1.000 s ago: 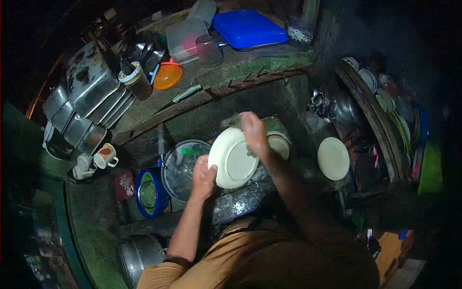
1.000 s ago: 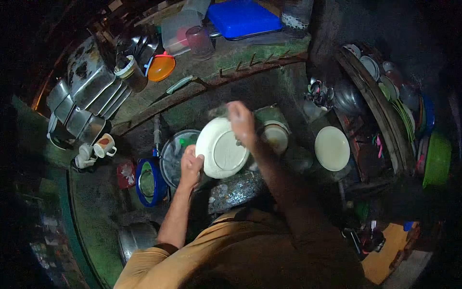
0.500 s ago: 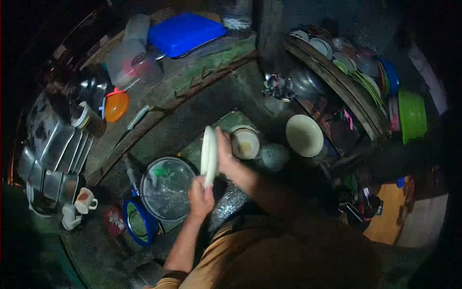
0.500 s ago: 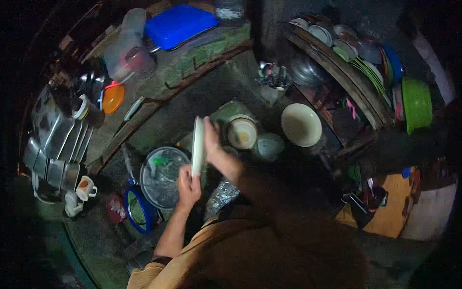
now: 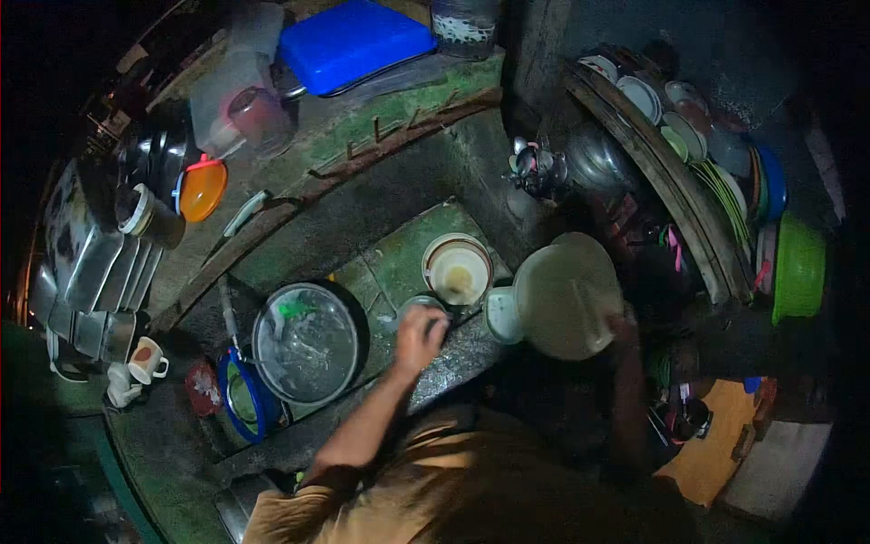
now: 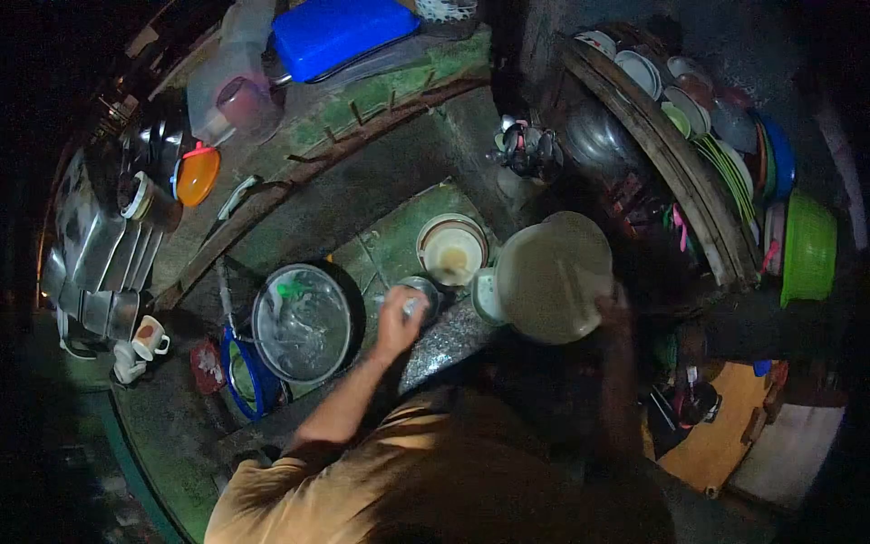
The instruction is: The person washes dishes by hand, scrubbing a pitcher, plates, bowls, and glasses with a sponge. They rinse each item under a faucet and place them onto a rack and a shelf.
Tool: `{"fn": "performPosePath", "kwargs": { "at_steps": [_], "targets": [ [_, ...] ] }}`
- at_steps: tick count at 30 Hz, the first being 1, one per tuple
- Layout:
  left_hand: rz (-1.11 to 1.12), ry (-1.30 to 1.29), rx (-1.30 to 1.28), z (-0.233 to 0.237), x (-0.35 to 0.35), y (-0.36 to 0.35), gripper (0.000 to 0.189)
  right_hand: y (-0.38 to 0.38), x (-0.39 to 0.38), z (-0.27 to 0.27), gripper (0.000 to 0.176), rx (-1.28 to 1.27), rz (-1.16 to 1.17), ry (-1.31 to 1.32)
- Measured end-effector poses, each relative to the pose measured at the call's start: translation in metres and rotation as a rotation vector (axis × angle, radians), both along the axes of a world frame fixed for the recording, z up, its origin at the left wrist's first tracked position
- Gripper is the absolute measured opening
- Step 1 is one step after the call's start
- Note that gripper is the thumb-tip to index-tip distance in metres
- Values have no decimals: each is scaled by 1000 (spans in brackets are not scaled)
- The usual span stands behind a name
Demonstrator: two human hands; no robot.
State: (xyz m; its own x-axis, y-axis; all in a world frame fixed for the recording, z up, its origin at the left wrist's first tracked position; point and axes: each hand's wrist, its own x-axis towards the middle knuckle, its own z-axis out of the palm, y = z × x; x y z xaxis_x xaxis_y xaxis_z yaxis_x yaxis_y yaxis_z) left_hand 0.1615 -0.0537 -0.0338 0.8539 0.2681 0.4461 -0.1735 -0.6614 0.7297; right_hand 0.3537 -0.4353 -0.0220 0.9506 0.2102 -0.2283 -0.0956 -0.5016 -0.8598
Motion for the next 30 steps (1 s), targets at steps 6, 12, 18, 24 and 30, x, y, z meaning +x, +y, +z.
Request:
{"fn": "performPosePath", "kwargs": {
  "at_steps": [6,12,18,24,30],
  "targets": [
    [195,501,-189,-130,88,60,27,-38,82,-61,57,-120,-390,107],
    [135,968,30,-245,159,80,52,-84,61,-48,65,-339,-252,202],
    [213,934,84,-258,178,76,51,-180,-6,-16,49,125,-408,559],
    [16,483,-36,-256,182,73,44,-212,-27,-28,46,-228,-203,114],
    [-33,591,226,-167,169,52,53,-155,14,-14,46,71,-127,267]
  ]
}}
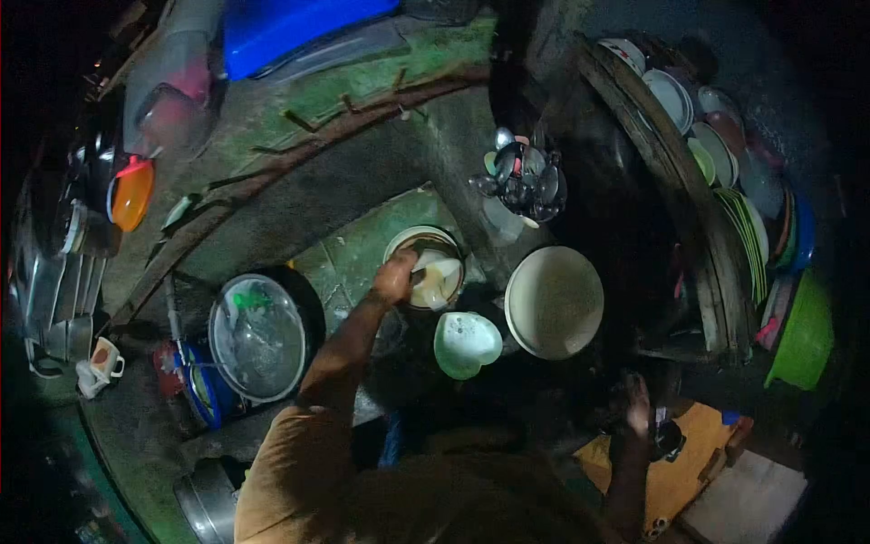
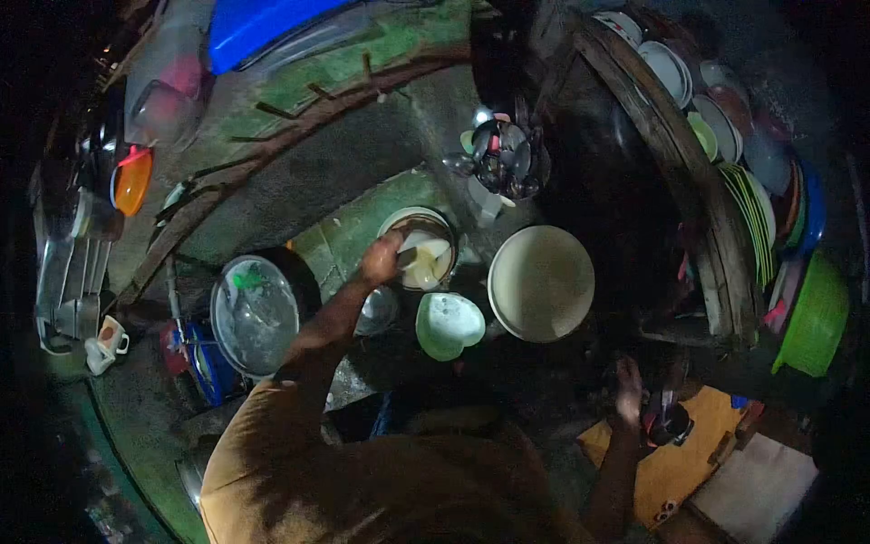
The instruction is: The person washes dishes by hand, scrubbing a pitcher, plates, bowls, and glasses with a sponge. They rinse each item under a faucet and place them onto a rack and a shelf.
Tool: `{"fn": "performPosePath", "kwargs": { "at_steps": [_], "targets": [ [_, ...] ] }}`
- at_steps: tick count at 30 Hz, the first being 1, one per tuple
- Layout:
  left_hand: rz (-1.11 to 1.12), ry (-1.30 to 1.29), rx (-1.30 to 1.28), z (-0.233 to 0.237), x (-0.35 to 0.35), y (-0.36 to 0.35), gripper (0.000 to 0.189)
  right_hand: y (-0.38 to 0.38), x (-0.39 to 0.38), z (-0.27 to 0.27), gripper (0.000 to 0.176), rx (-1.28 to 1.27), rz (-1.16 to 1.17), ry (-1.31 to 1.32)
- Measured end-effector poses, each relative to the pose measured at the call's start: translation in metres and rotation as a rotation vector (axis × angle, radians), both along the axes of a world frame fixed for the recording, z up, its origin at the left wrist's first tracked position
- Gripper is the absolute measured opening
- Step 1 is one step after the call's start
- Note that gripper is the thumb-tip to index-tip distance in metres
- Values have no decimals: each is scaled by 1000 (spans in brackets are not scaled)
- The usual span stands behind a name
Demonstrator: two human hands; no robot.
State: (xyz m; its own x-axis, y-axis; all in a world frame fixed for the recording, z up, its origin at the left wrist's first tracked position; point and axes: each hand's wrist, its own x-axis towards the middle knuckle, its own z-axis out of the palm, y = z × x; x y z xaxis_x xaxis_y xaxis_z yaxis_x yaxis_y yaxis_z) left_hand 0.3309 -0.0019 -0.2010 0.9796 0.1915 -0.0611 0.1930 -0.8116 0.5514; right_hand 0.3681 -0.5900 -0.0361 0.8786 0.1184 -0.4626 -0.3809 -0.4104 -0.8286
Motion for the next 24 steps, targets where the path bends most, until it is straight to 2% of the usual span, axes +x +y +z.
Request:
{"fn": "performPosePath", "kwargs": {
  "at_steps": [1,2,3,4,5,7,8,9,10,12,13,14,15,16,17,18,19,20,22,23,24],
  "targets": [
    [-48,-26,119,29,-9,-4,51,-14,11,-25,43,-223,279,-303],
    [-38,-31,128,38,-17,-1,51,41,11,24,40,-99,86,-34],
    [2,-176,119,46,-26,1,47,101,11,77,36,11,-160,201],
    [44,-320,113,55,-37,4,43,113,14,79,36,17,-145,200],
    [59,-322,124,65,-50,9,43,123,15,80,35,-24,-53,110],
    [474,-279,-93,84,-81,14,25,135,11,76,35,-60,56,21],
    [682,-259,-203,88,-98,17,17,141,12,67,36,5,136,-81],
    [801,-461,-357,90,-114,18,12,148,13,60,37,76,220,-185],
    [910,-465,-384,87,-134,27,17,168,5,73,37,95,251,-185],
    [1229,-541,-619,42,-177,49,35,218,-21,108,37,302,2,46],
    [1268,-561,-589,54,-198,54,35,234,-26,106,37,319,46,61],
    [1374,-571,-688,67,-215,55,44,245,-28,103,40,259,64,77],
    [1475,-589,-793,82,-235,57,53,242,-25,84,42,45,359,-250],
    [1503,-609,-778,87,-260,63,53,241,-23,67,44,-194,547,-631],
    [1492,-668,-891,91,-287,73,58,240,-23,51,44,-397,812,-970],
    [1466,-726,-1007,94,-313,83,64,240,-23,36,45,-583,972,-1384],
    [1554,-649,-1035,81,-342,99,69,246,-29,37,45,-582,968,-1355],
    [1610,-773,-1146,85,-360,107,70,251,-38,39,46,-585,963,-1322],
    [1714,-747,-1155,94,-390,124,69,260,-55,43,46,-595,953,-1252],
    [1629,-611,-1200,83,-412,143,69,265,-63,47,46,-601,946,-1216],
    [1628,-614,-1204,66,-423,152,69,269,-71,52,46,-603,947,-1221]
  ]
}}
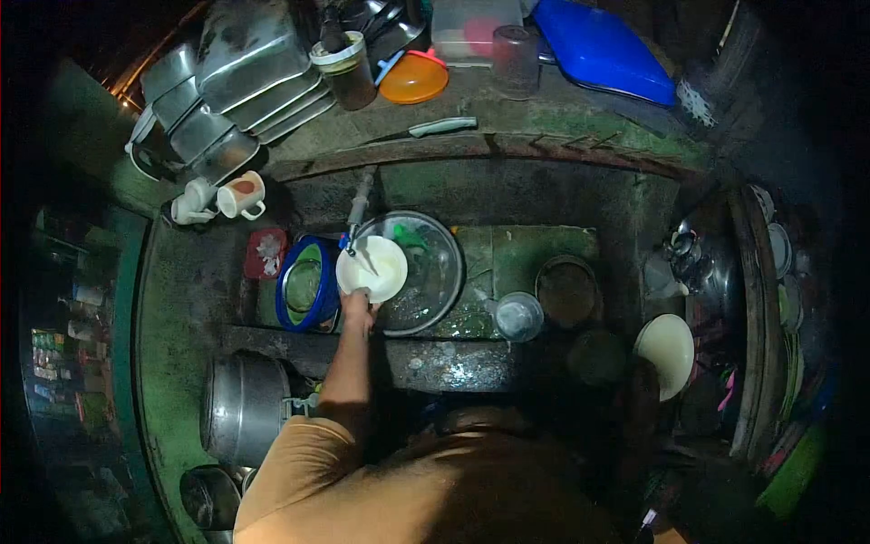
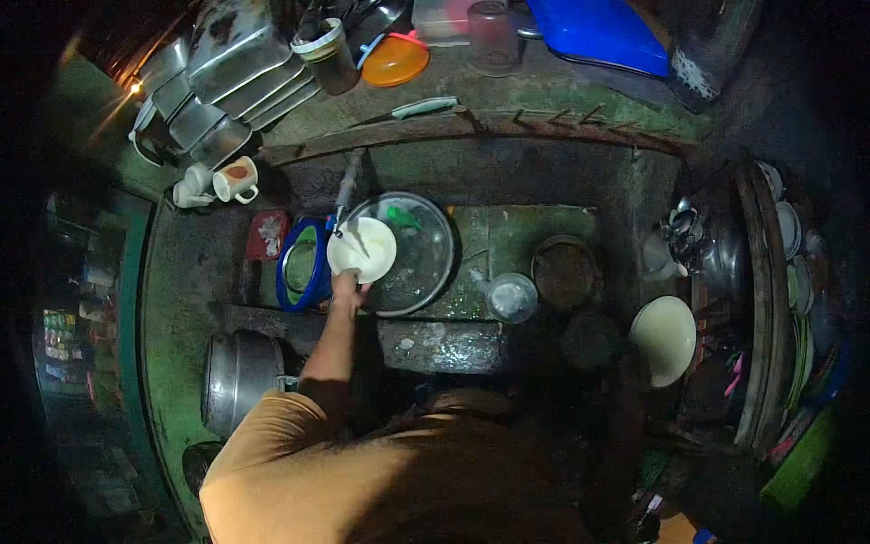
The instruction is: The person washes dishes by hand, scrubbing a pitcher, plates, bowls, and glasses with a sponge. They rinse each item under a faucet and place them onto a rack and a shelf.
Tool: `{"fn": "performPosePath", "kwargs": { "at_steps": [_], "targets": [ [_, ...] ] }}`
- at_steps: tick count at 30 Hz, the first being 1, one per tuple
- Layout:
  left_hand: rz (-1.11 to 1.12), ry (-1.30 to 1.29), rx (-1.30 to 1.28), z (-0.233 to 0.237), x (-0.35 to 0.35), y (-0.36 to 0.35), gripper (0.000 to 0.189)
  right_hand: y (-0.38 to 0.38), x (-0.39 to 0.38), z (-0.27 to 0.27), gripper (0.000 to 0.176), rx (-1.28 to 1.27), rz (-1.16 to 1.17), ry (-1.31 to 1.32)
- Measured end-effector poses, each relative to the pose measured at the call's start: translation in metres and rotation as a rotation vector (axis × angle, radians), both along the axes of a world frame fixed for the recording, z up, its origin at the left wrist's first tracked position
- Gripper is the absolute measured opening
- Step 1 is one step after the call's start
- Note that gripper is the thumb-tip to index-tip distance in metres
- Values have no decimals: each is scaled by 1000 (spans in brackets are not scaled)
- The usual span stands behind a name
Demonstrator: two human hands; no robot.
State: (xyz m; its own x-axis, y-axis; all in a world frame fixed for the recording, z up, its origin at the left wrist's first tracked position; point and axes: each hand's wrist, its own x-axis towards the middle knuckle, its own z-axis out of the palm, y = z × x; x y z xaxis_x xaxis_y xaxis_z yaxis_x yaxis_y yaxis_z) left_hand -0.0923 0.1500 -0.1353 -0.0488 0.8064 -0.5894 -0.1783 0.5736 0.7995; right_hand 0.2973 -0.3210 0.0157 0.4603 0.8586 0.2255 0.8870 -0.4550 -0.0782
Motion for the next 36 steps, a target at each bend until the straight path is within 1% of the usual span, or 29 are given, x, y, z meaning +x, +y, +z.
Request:
{"fn": "performPosePath", "kwargs": {
  "at_steps": [2,4,6,7,8,10,11,12,13,14,15,16,18,19,20,21,22,23,24,26,27,28,30,31,32,34,35,36],
  "targets": [
    [56,-98,75,17,3,6,57,7,-15,12,46,122,29,86],
    [32,-81,57,31,8,11,58,12,-22,18,45,168,24,159],
    [-10,-138,86,44,26,16,56,17,-23,22,45,196,6,215],
    [-138,-168,-23,10,13,37,56,18,-24,25,45,206,-4,244],
    [-161,-173,-25,22,18,37,56,17,-24,26,45,214,-20,271],
    [-92,-171,81,41,25,32,55,8,-24,27,45,226,-65,337],
    [-143,-331,16,42,23,42,54,4,-24,27,45,233,-89,373],
    [-79,-348,-55,39,24,42,51,-4,-24,27,44,242,-122,418],
    [14,-276,-137,21,21,55,50,-12,-25,28,44,254,-152,475],
    [-101,-205,-74,59,37,37,52,-21,-27,29,44,274,-186,533],
    [-270,-124,-28,45,40,46,50,-29,-28,29,44,316,-221,592],
    [-450,-90,-16,46,51,48,38,-33,-27,29,44,369,-251,665],
    [-533,87,280,88,96,13,45,-37,-23,20,42,566,-250,777],
    [-667,309,817,62,112,24,52,-30,-17,21,39,741,-326,994],
    [-761,529,1370,36,123,35,59,-24,-11,19,37,833,-363,1103],
    [-840,812,1088,67,142,0,75,-18,-5,17,36,933,-401,1207],
    [-956,868,1229,103,163,-31,75,-9,4,14,29,808,-434,1115],
    [-1040,997,1267,115,181,-46,76,-4,14,9,23,684,-459,1021],
    [-1117,1135,1296,122,196,-56,77,2,25,-4,23,688,-449,1026],
    [-1171,1140,1474,128,211,-73,78,25,39,-32,28,1180,-364,1954],
    [-1180,1087,1552,129,216,-76,76,38,40,-34,28,1158,-335,1985],
    [-1191,1031,1630,129,219,-77,74,49,39,-34,34,780,-370,1655],
    [-1213,1007,1665,133,223,-82,71,63,36,-33,48,126,-377,909],
    [-1215,988,1683,142,223,-89,71,64,44,-72,58,5,-239,810],
    [-1243,976,1610,148,222,-95,69,71,45,-79,58,6,-224,814],
    [-1128,840,1478,145,221,-106,69,85,48,-87,53,-629,-5,644],
    [-1033,733,1407,141,221,-113,70,89,47,-100,45,-646,82,629],
    [-938,626,1333,135,222,-119,70,90,51,-112,45,-646,94,627]
  ]
}}
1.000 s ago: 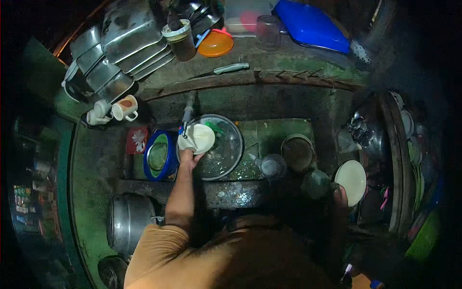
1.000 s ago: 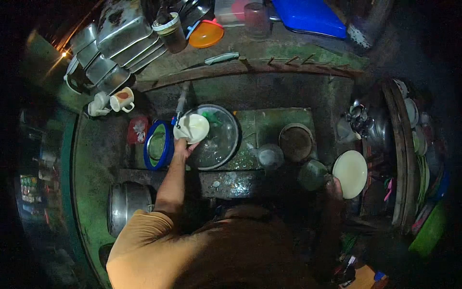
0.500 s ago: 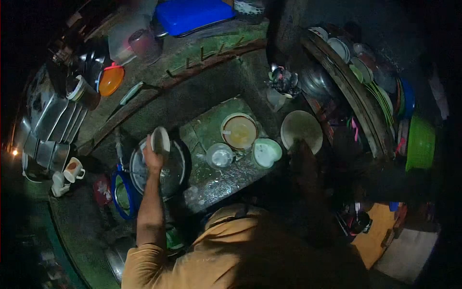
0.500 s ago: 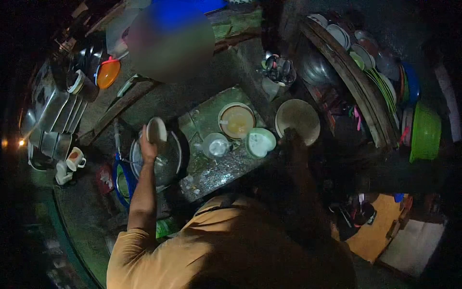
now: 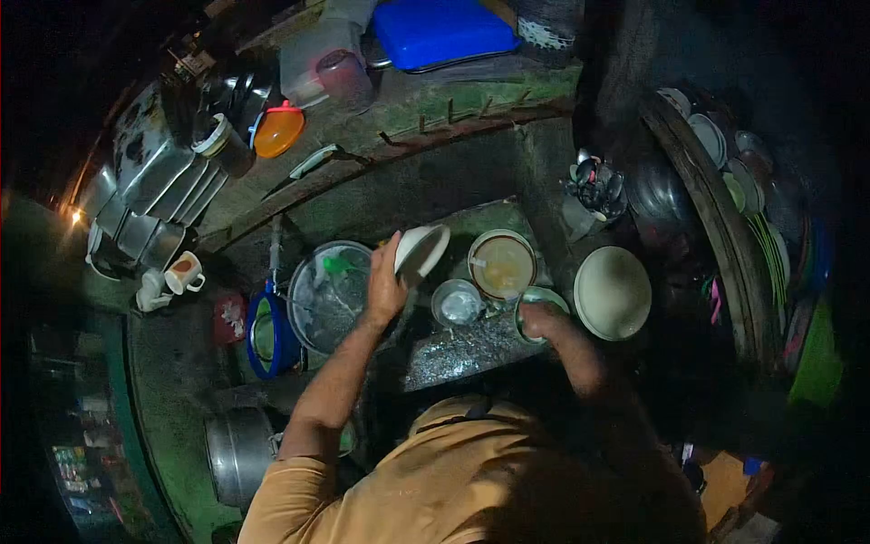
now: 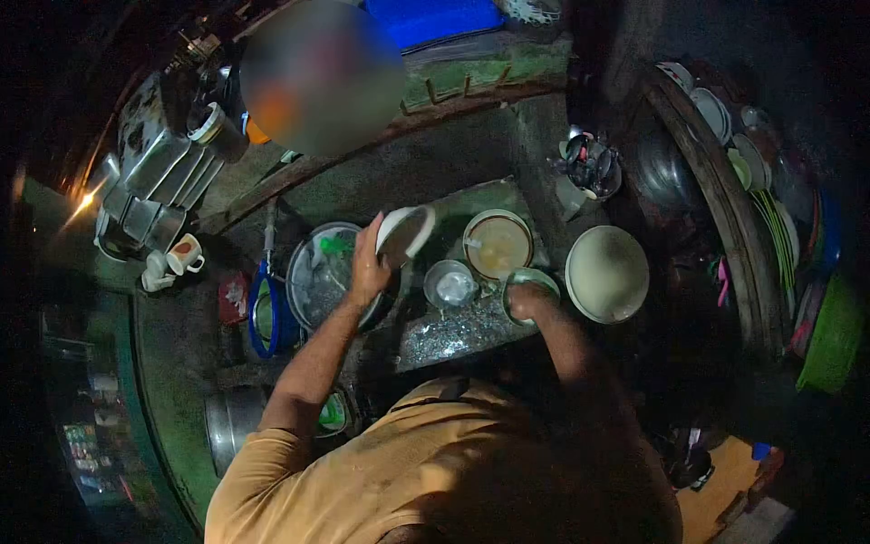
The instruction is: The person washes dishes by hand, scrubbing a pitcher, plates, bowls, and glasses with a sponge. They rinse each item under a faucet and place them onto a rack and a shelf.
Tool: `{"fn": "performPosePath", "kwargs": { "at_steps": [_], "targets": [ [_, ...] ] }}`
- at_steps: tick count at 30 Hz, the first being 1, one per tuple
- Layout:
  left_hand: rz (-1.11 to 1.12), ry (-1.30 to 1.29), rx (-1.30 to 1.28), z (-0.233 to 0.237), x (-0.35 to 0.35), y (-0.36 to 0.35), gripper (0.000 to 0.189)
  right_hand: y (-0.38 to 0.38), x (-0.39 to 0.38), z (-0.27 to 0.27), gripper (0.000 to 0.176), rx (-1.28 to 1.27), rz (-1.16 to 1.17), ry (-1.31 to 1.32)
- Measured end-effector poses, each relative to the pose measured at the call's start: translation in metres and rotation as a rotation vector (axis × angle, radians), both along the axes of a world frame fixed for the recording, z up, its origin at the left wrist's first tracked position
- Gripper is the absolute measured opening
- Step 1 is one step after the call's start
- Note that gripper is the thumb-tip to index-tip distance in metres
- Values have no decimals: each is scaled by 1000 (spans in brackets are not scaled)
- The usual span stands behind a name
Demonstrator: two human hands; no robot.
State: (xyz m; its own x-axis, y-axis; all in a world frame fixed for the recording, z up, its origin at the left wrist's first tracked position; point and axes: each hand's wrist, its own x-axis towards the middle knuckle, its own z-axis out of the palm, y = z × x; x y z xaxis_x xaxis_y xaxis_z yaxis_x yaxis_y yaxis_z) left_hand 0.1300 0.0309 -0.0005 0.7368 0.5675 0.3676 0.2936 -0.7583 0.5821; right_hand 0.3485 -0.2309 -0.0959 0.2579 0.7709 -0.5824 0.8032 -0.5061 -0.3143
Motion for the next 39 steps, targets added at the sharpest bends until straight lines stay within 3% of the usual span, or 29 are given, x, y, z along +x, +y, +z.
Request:
{"fn": "performPosePath", "kwargs": {
  "at_steps": [1,2,4,6,7,8,10,13,14,16,17,19,20,21,22,24,25,26,29,31,32,34,35,36,39],
  "targets": [
    [42,-102,-62,-25,2,6,71,2,6,-8,44,-112,35,-5],
    [114,-169,-601,-21,6,0,72,11,3,14,42,-223,68,-10],
    [379,-208,-1322,7,1,-22,71,19,2,69,44,-246,122,-1],
    [354,-200,-1396,2,-7,-29,68,18,-5,105,42,341,-224,226],
    [321,-185,-1468,0,-10,-34,66,26,-10,113,39,523,-242,355],
    [316,-186,-1472,3,-9,-41,66,38,-15,123,36,708,-257,482],
    [261,-232,-1529,17,-1,-58,59,63,-40,182,32,606,-604,912],
    [240,-224,-1506,9,2,-68,49,105,-55,159,30,865,-665,1041],
    [204,-288,-1546,-1,0,-67,45,119,-49,111,38,1074,-343,444],
    [123,-246,-1524,-12,-5,-59,40,102,-68,129,40,852,17,-466],
    [140,-314,-1541,2,-3,-63,44,102,-78,131,42,595,4,-305],
    [190,-324,-1544,16,-6,-67,54,103,-99,137,44,457,-79,-22],
    [207,-348,-1530,10,-4,-72,47,105,-108,139,44,444,-59,73],
    [233,-355,-1691,1,-7,-73,48,112,-115,133,42,531,-129,119],
    [255,-360,-1852,-6,-8,-73,50,123,-117,125,38,698,-126,95],
    [234,-266,-1802,21,-15,-80,55,140,-103,126,33,686,40,-194],
    [142,-320,-1677,28,-17,-82,57,142,-94,139,28,704,122,-400],
    [52,-373,-1545,32,-19,-80,59,146,-88,146,24,628,63,-516],
    [49,-410,-1545,24,-20,-68,60,143,-99,151,25,521,11,-450],
    [109,-248,-1714,22,-23,-66,58,140,-116,144,36,458,69,-64],
    [107,-249,-1713,31,-24,-70,58,144,-123,146,38,572,-56,-15],
    [146,-277,-1601,46,-26,-83,58,153,-106,139,35,822,42,-203],
    [121,-241,-1621,40,-26,-82,57,160,-97,143,30,796,6,-303],
    [138,-197,-1625,35,-28,-82,56,167,-94,146,27,829,-196,-331],
    [145,-278,-1678,19,-25,-86,58,170,-109,149,29,800,-227,-37]
  ]
}}
